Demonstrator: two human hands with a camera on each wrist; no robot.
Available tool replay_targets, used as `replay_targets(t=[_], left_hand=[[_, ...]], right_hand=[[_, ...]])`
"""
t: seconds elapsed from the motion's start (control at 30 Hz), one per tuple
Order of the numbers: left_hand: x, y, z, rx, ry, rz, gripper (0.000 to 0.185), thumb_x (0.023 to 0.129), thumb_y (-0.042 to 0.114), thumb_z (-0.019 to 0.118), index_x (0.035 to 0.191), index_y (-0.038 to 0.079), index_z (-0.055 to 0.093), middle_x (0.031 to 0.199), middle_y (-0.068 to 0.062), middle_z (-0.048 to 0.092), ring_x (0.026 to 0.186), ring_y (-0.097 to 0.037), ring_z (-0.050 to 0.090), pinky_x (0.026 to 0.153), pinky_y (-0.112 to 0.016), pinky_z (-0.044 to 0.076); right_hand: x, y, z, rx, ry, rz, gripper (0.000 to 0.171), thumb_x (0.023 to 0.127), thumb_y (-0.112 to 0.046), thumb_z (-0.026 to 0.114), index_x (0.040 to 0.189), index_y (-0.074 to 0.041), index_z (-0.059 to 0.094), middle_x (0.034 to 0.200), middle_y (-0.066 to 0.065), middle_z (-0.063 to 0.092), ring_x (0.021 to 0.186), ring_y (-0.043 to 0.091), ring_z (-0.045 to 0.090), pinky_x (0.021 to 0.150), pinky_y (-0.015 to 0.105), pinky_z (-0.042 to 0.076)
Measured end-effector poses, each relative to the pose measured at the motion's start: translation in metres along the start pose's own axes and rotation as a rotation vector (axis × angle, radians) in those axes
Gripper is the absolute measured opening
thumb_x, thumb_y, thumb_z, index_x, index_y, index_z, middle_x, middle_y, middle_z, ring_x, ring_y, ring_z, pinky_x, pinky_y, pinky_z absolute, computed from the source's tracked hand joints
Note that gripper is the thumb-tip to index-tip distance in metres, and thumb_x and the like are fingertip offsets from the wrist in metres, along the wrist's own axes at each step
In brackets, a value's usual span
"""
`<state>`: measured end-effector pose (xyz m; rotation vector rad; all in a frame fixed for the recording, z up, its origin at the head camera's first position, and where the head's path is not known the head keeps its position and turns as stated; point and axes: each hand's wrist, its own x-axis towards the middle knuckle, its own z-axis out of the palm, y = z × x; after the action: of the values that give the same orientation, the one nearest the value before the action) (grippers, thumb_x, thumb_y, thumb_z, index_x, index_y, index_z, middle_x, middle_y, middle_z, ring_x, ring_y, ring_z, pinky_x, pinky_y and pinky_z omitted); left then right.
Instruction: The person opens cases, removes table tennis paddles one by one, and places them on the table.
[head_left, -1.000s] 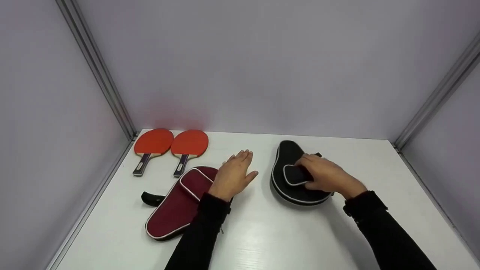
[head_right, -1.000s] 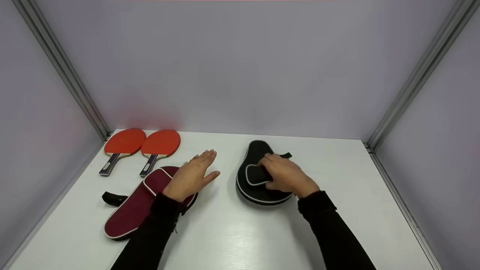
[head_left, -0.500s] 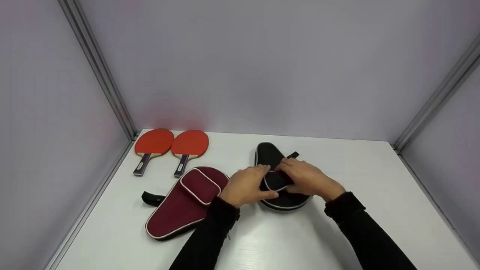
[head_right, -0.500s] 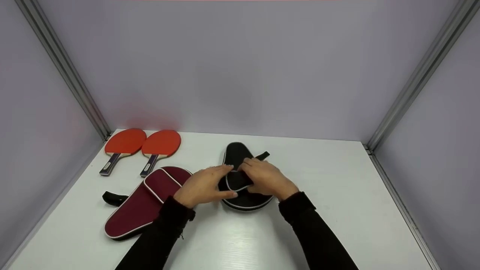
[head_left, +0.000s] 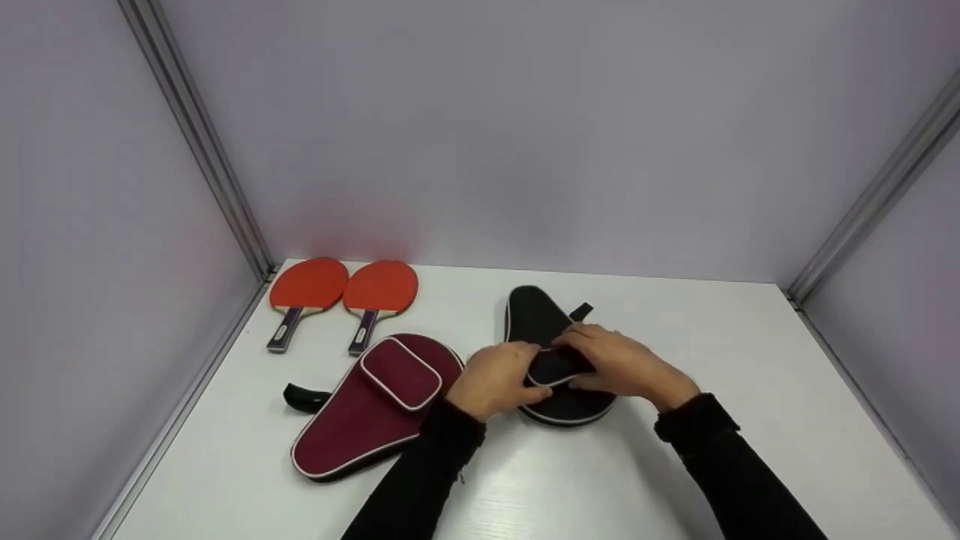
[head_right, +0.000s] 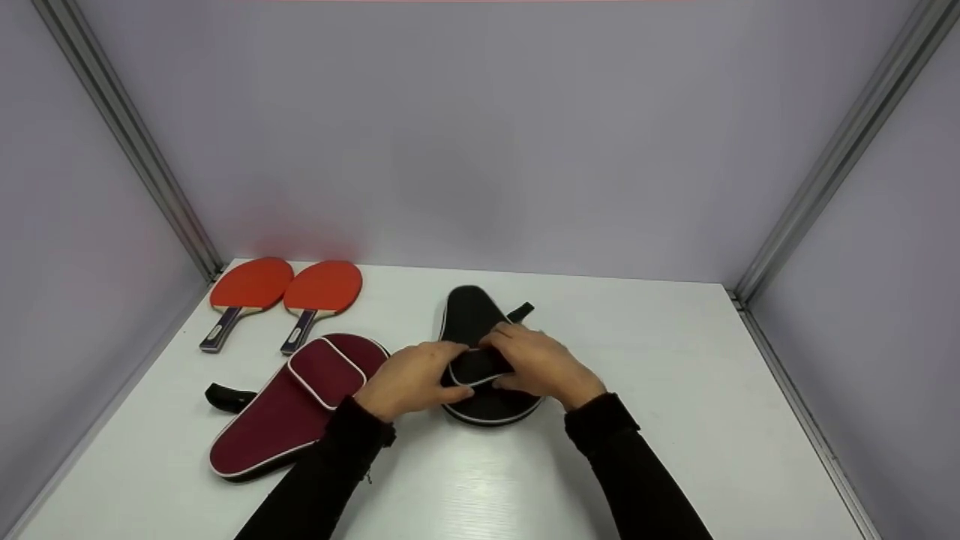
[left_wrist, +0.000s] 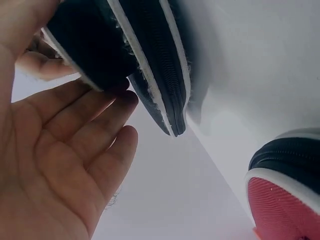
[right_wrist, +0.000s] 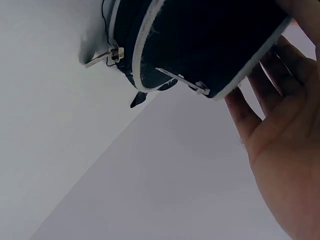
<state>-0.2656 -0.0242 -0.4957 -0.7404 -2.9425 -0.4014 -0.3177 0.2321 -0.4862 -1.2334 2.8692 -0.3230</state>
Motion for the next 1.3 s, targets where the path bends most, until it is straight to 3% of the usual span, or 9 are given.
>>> replay_targets(t=[0.3, 0.6, 0.97, 1.17, 1.3], left_hand=[[-0.001, 0.004, 0.002, 0.006, -0.016, 0.003, 0.077, 0.106, 0.054, 0.085, 0.163, 0.006, 0.067, 0.159, -0.008, 0.077, 0.145, -0.024, 0.076, 0.121, -0.042, 0.065], [-0.002, 0.004, 0.003, -0.011, -0.024, 0.015, 0.077, 0.110, 0.054, 0.081, 0.165, 0.004, 0.065, 0.164, -0.010, 0.074, 0.151, -0.025, 0.073, 0.125, -0.041, 0.062], [-0.001, 0.003, 0.008, -0.037, -0.039, 0.003, 0.078, 0.110, 0.053, 0.082, 0.166, 0.002, 0.063, 0.164, -0.013, 0.073, 0.152, -0.027, 0.073, 0.126, -0.042, 0.061], [0.000, 0.005, 0.010, -0.051, -0.047, -0.013, 0.077, 0.109, 0.050, 0.083, 0.166, 0.001, 0.063, 0.164, -0.015, 0.073, 0.152, -0.029, 0.073, 0.127, -0.042, 0.061], [0.000, 0.008, 0.012, -0.068, -0.039, -0.031, 0.077, 0.109, 0.047, 0.085, 0.166, 0.000, 0.062, 0.166, -0.017, 0.071, 0.153, -0.031, 0.072, 0.129, -0.042, 0.060]], right_hand=[[-0.029, 0.022, -0.012, 0.095, -0.006, 0.143, 0.074, 0.103, -0.024, 0.093, 0.166, -0.001, 0.060, 0.165, 0.024, 0.065, 0.154, 0.049, 0.064, 0.125, 0.068, 0.058], [-0.057, 0.039, -0.011, 0.134, -0.011, 0.240, 0.070, 0.102, -0.018, 0.093, 0.160, 0.006, 0.062, 0.158, 0.028, 0.069, 0.151, 0.055, 0.064, 0.123, 0.070, 0.057], [-0.063, 0.044, 0.008, 0.094, -0.036, 0.241, 0.037, 0.097, -0.009, 0.094, 0.128, 0.004, 0.079, 0.127, 0.019, 0.078, 0.122, 0.043, 0.076, 0.107, 0.061, 0.067], [-0.059, 0.044, 0.014, 0.066, -0.014, 0.242, 0.011, 0.102, -0.009, 0.089, 0.107, -0.004, 0.080, 0.105, 0.007, 0.076, 0.098, 0.026, 0.073, 0.088, 0.046, 0.065], [-0.058, 0.047, 0.015, 0.075, -0.005, 0.246, 0.008, 0.104, -0.004, 0.082, 0.098, -0.008, 0.079, 0.097, 0.004, 0.075, 0.088, 0.018, 0.068, 0.079, 0.039, 0.061]])
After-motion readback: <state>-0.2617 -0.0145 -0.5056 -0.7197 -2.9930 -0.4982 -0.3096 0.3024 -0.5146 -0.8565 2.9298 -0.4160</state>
